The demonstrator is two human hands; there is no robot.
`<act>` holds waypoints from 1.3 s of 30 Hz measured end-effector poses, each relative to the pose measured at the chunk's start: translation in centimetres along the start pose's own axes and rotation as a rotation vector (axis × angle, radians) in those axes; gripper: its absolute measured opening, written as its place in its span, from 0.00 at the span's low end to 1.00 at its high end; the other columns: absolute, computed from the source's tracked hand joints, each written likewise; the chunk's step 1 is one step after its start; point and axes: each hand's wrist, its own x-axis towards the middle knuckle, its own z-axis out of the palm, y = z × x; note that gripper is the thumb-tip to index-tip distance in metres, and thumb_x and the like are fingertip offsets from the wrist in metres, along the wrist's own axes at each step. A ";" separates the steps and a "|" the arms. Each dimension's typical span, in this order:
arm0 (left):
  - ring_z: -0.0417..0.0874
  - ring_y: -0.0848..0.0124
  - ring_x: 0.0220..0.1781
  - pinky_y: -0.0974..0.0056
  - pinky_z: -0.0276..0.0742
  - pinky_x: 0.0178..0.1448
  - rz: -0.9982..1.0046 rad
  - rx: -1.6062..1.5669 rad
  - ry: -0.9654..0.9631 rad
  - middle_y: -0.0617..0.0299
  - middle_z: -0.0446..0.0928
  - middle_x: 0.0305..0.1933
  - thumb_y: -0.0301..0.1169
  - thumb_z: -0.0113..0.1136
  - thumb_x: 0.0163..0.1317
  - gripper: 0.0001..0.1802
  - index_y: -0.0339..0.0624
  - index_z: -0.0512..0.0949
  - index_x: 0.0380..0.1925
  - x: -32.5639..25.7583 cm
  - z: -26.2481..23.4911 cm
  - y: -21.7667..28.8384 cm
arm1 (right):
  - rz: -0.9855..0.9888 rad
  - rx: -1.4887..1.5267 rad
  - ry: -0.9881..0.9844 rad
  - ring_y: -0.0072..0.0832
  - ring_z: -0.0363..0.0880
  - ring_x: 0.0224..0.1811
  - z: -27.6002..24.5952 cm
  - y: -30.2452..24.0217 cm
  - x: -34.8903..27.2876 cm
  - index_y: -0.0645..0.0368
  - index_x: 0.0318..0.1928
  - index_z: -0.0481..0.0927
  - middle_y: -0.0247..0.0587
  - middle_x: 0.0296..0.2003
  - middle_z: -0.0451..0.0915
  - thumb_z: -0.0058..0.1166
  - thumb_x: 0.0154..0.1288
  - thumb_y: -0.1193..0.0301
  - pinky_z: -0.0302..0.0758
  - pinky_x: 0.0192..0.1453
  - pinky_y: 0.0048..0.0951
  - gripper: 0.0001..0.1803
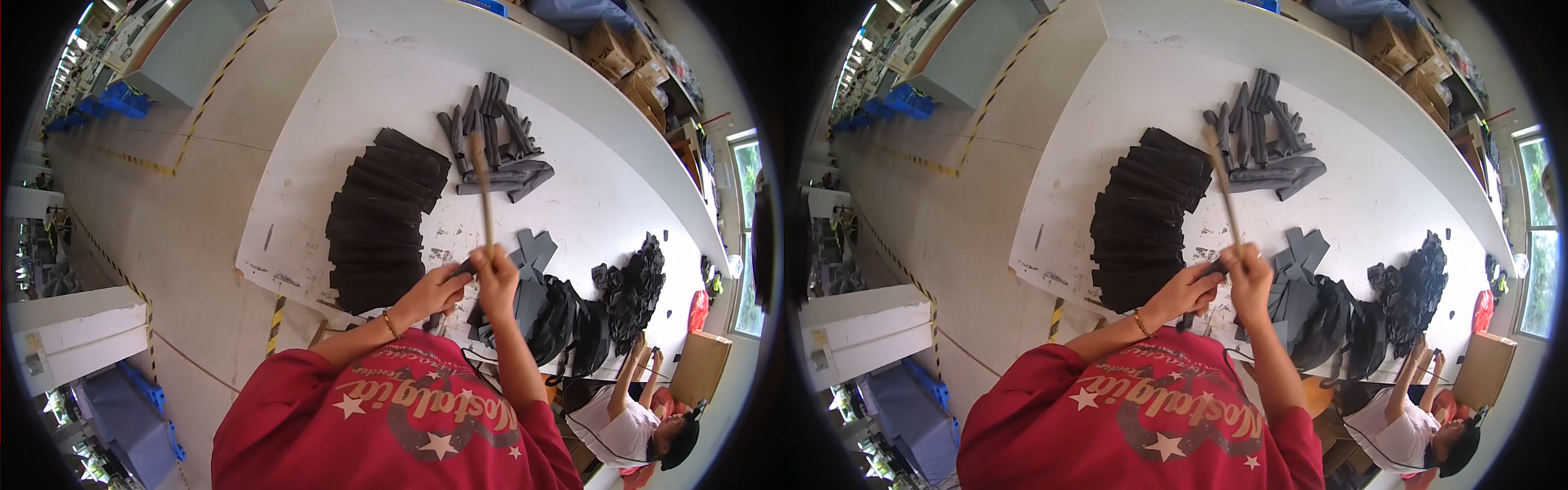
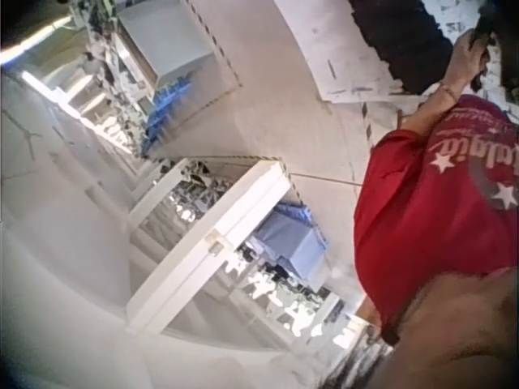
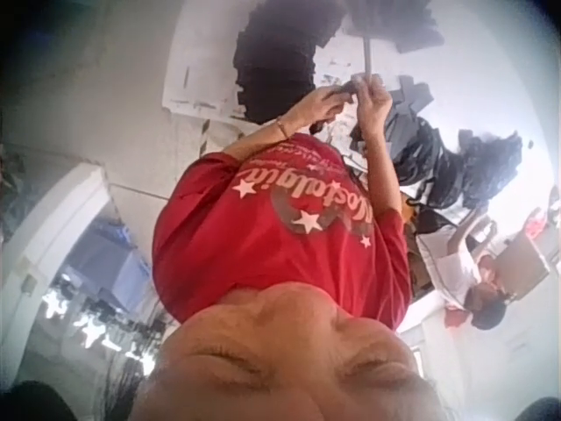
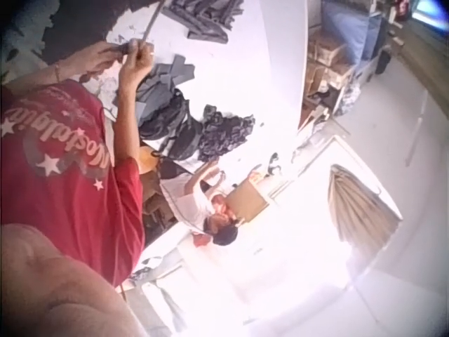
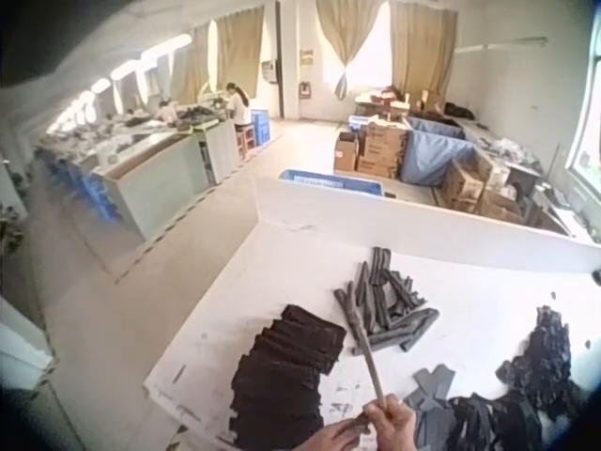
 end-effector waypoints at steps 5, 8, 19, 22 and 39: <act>0.63 0.82 0.13 0.74 0.63 0.19 0.009 -0.027 0.012 0.71 0.62 0.15 0.40 0.42 0.74 0.18 0.37 0.74 0.35 -1.0 0.3 -0.3 | -0.012 0.015 0.345 0.14 0.63 0.27 -0.5 -2.9 8.9 0.65 0.35 0.79 0.23 0.21 0.68 0.55 0.67 0.66 0.60 0.31 0.18 0.13; 0.72 0.80 0.17 0.72 0.69 0.22 -0.010 0.429 0.036 0.64 0.72 0.19 0.33 0.47 0.71 0.13 0.35 0.77 0.36 -1.7 -0.8 1.1 | 0.050 0.243 0.420 0.17 0.65 0.27 -3.0 -2.9 15.2 0.65 0.43 0.79 0.27 0.25 0.73 0.53 0.69 0.62 0.64 0.33 0.21 0.16; 0.76 0.61 0.36 0.60 0.74 0.42 0.503 1.336 0.451 0.62 0.76 0.29 0.30 0.68 0.48 0.06 0.43 0.80 0.24 3.3 -12.5 0.3 | 0.022 -0.327 -0.157 0.20 0.72 0.24 -4.9 7.2 3.8 0.62 0.43 0.80 0.36 0.21 0.75 0.50 0.69 0.70 0.68 0.29 0.23 0.10; 0.75 0.63 0.35 0.62 0.73 0.41 0.401 1.172 0.424 0.63 0.76 0.27 0.28 0.68 0.48 0.06 0.41 0.80 0.23 3.3 -13.5 0.3 | -0.005 -0.432 -0.247 0.29 0.77 0.23 -7.5 6.7 2.0 0.60 0.41 0.81 0.44 0.23 0.78 0.53 0.65 0.71 0.72 0.29 0.28 0.08; 0.74 0.67 0.36 0.64 0.72 0.42 0.347 1.002 0.301 0.65 0.77 0.28 0.26 0.67 0.48 0.04 0.40 0.81 0.24 1.9 -13.9 4.5 | -0.291 -0.672 -0.457 0.40 0.80 0.28 -9.6 3.6 3.1 0.55 0.39 0.81 0.41 0.28 0.80 0.55 0.63 0.70 0.76 0.32 0.36 0.06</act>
